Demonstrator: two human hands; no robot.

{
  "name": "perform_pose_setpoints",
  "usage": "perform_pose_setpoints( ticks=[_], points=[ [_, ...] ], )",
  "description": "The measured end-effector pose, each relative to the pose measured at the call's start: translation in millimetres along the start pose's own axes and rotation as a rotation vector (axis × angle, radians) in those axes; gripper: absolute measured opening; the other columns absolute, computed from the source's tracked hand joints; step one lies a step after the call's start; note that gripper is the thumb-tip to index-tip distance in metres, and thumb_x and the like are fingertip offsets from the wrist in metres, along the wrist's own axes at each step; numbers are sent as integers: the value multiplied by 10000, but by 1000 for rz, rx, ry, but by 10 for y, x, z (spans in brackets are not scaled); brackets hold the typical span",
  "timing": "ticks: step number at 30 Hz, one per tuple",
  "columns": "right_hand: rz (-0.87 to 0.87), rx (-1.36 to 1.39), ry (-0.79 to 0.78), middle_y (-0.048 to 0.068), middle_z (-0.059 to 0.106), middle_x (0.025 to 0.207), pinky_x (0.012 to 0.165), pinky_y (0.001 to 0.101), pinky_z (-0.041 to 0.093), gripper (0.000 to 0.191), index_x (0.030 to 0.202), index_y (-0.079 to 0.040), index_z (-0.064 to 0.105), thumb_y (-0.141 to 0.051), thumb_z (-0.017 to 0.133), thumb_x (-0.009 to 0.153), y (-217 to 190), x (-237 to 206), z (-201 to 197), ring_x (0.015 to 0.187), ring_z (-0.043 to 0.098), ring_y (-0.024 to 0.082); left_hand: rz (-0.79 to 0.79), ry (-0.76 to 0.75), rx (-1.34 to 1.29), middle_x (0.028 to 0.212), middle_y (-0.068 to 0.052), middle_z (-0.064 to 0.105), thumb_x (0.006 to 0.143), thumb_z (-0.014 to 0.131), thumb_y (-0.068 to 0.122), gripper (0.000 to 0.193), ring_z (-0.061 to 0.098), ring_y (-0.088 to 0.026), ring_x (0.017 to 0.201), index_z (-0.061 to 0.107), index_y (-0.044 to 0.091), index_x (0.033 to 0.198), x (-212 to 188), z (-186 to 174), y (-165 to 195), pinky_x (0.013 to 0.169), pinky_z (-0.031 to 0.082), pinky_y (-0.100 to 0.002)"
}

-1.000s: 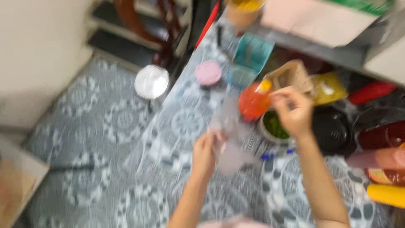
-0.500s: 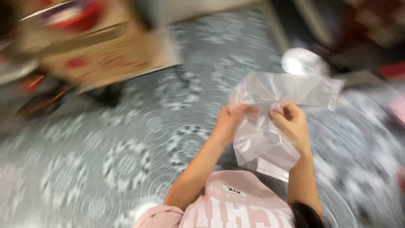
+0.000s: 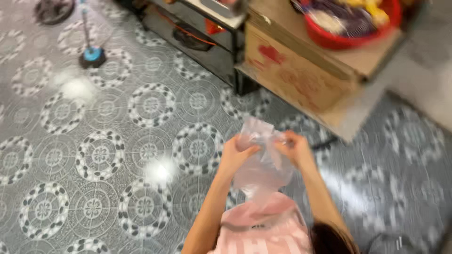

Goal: The person mops the tiled floor, then stands at a multi-burner stove and uses tongs to transfer noodles and toppings from a hot pot into a paper bowl, adds sliced ham, and ladles broth over the bowl to assemble a noodle dish.

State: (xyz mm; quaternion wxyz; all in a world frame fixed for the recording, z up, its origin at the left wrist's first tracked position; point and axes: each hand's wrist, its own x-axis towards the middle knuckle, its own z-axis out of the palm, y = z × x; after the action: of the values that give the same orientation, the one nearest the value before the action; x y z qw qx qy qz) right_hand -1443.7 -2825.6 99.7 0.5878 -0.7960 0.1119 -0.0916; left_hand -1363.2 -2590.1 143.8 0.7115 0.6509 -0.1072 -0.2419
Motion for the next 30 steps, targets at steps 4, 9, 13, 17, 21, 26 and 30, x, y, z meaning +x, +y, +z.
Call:
perform_pose_setpoints(
  ticks=[4, 9, 13, 17, 21, 26, 30],
  points=[
    [-25, 46, -332, 1, 676, 872, 688, 255, 516, 212, 931, 6, 741, -165, 829, 841, -292, 1581, 485, 785, 613, 74, 67, 259, 157, 871, -15, 773, 911, 719, 145, 161, 659, -54, 794, 776, 11, 978, 946, -789, 86, 711, 537, -246],
    [-34, 65, -593, 1, 671, 869, 734, 248, 524, 217, 1036, -27, 755, -145, 808, 861, -714, 3372, 1229, 818, 599, 64, 46, 515, -6, 893, -26, 737, 943, 667, 141, 197, 622, -75, 787, 775, -15, 999, 1772, -1715, 350, 687, 501, -264],
    [-100, 146, -617, 0, 739, 922, 776, 237, 552, 147, 1037, -24, 746, -108, 751, 916, -859, 4767, 2037, 861, 662, 67, 90, 633, -61, 908, -10, 764, 824, 722, 98, 199, 680, -71, 799, 752, 7, 999, 2426, -2527, 644, 711, 554, -266],
    [-89, 269, -482, 10, 736, 962, 760, 217, 548, 121, 1055, -14, 723, -87, 697, 963, -862, 6076, 2696, 858, 665, 56, 85, 699, -35, 788, 26, 690, 793, 654, 67, 126, 614, -63, 709, 691, 2, 895, 3288, -3418, 825, 616, 513, -273],
    [-58, 216, -242, 24, 721, 881, 647, 233, 542, 114, 1016, -6, 710, -101, 677, 963, -864, 7300, 3078, 727, 663, 81, 84, 639, 368, 627, 36, 566, 921, 722, 202, 211, 458, -63, 623, 710, 13, 827, 4244, -4259, 911, 540, 376, -267],
    [-48, 5, 25, 64, 699, 752, 595, 278, 475, 134, 999, -6, 723, -132, 747, 959, -735, 8920, 3210, 654, 627, 125, 65, 544, 161, 651, 72, 508, 1062, 628, 254, 363, 376, -60, 637, 750, 11, 822, 5655, -4830, 956, 550, 301, -262],
    [-336, -180, 322, 86, 756, 817, 680, 323, 557, 109, 935, -34, 747, -117, 795, 884, -613, 10259, 3381, 736, 717, 172, 136, 422, 144, 767, 84, 647, 974, 590, 144, 182, 525, -22, 718, 735, 42, 933, 6654, -5262, 1173, 614, 436, -227]
  ],
)
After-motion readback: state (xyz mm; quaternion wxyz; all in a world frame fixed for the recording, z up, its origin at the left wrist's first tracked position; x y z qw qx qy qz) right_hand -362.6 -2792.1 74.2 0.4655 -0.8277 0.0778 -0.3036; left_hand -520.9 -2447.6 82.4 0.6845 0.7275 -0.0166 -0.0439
